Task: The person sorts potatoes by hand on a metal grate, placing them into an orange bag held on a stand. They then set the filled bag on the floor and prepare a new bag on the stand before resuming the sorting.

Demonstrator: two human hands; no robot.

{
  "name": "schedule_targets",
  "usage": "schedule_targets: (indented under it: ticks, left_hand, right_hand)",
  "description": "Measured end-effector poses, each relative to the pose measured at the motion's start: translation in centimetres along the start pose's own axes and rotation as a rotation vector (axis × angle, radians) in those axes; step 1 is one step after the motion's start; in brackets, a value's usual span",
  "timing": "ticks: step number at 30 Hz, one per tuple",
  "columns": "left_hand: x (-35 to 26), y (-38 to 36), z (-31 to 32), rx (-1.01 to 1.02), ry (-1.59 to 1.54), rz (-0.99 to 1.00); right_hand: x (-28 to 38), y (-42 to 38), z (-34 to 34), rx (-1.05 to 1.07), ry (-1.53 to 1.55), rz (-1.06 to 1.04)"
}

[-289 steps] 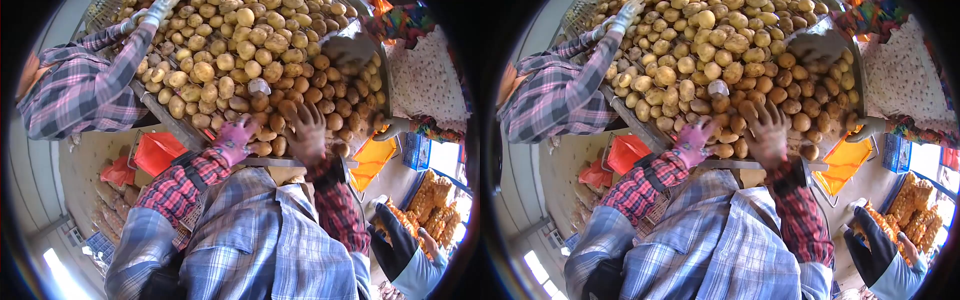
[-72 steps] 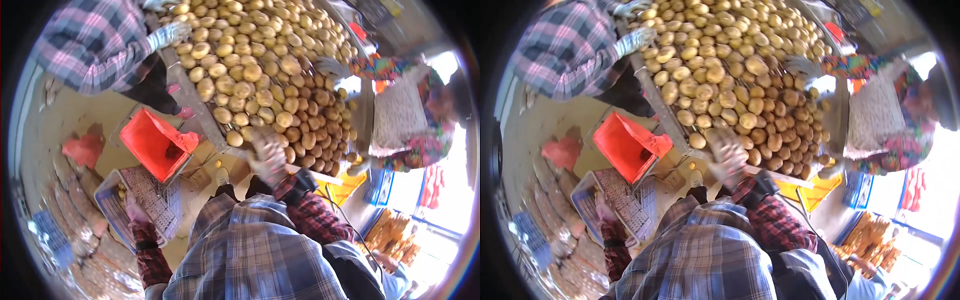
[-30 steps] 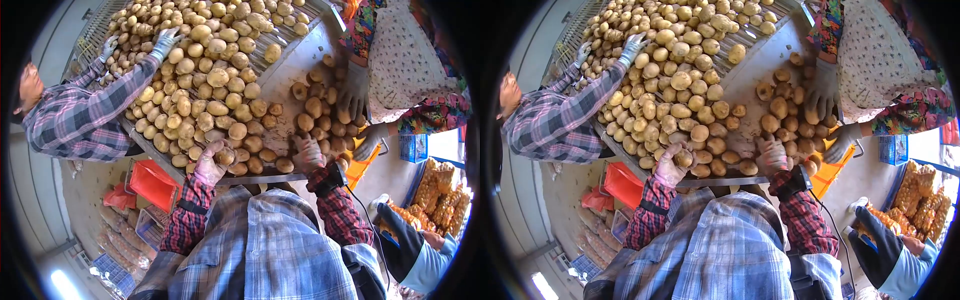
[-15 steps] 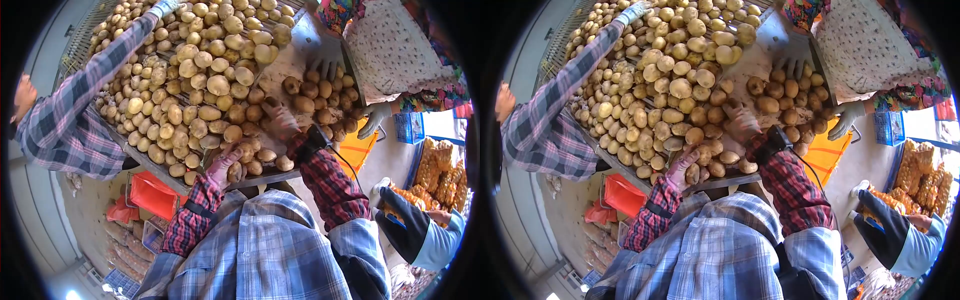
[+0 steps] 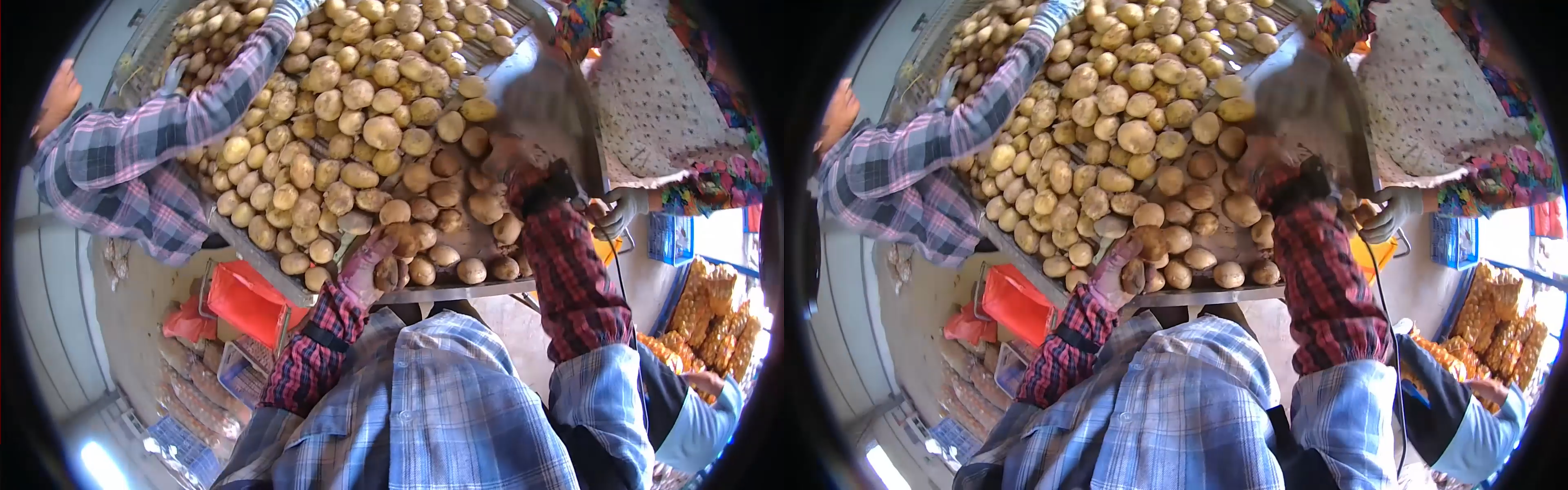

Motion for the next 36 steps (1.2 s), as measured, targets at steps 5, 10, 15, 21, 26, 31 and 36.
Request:
schedule_targets:
  ticks: [5, 10, 15, 21, 26, 31, 36]
  left_hand:
    - [0.7, -1.1, 0.7, -0.089, -0.064, 0.074]
    - [1.6, -2.8, 0.8, -0.106, -0.106, 0.241]
    - [5.1, -2.6, -1.0, -0.220, -0.208, 0.192]
    - [6.5, -8.1, -4.1, -0.178, -0.226, 0.301]
    - [10.5, -12.5, -7.0, -0.280, -0.232, 0.187]
    - [14.5, -14.8, -9.2, -0.254, -0.304, 0.137]
    - [14.0, -15.6, -11.2, -0.322, -0.521, 0.211]
  right_hand:
    - [-2.0, -2.4, 0.7, -0.029, -0.060, -0.053]
    - [-5.7, -6.3, -1.2, -0.062, 1.344, 0.283]
    - [0.5, -11.2, 3.5, -0.089, 1.483, 0.137]
    - [-0.3, -14.8, -1.9, -0.073, 1.091, 0.257]
    - [-0.3, -10.8, 0.2, 0.064, -0.083, 0.069]
    - [-0.2, -10.4, 0.5, 0.080, 0.050, -0.188]
    - [8.0, -17.5, 1.8, 0.275, 1.215, -0.003]
Point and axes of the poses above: each hand's wrist, its own y-axis towards the middle knuckle, its own z-axis out of the palm, x = y × z, the point moved 3 cm from there along y, towards the middle knuckle, and after that the axes turned 15 degrees about y, right-handed, at the moved point
